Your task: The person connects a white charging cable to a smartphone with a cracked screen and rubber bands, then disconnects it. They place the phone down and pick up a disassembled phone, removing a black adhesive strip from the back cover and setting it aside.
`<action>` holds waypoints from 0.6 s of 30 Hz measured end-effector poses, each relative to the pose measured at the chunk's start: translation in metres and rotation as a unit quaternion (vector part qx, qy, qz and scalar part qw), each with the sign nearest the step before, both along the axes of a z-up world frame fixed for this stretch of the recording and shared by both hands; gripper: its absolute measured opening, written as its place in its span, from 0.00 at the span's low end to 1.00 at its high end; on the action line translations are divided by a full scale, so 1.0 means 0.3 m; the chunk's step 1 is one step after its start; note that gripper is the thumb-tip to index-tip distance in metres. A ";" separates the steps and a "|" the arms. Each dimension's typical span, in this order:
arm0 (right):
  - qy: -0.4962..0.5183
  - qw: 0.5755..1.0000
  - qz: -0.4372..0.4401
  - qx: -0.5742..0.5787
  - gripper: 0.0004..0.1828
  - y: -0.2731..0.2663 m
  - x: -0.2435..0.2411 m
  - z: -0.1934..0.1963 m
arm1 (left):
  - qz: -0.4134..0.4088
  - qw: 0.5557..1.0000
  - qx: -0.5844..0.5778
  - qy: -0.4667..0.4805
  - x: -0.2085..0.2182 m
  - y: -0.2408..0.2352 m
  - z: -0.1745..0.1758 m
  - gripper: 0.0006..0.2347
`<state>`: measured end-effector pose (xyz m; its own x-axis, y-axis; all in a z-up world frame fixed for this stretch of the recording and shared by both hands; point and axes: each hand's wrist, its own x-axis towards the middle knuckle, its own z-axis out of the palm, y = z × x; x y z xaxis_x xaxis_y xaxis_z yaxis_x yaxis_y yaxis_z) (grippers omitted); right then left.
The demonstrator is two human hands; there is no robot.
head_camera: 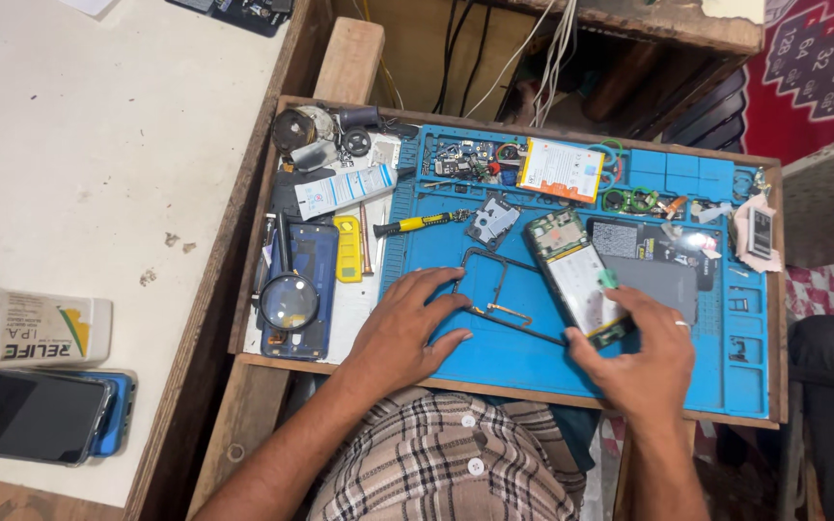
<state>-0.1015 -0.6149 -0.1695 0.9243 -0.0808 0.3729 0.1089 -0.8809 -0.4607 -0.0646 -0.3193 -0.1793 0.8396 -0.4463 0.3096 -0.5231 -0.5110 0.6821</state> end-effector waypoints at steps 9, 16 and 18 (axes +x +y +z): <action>-0.011 0.980 0.002 0.200 0.32 -0.160 -0.054 -0.017 | 0.011 0.999 -0.026 0.015 0.001 -0.002 0.026 0.22; -0.066 0.991 0.048 0.106 0.32 -0.100 -0.077 0.047 | -0.064 0.939 -0.249 0.229 0.014 -0.143 0.036 0.36; -0.080 0.992 0.059 0.075 0.33 -0.042 -0.079 0.065 | -0.093 0.879 -0.350 0.311 0.021 -0.213 0.021 0.36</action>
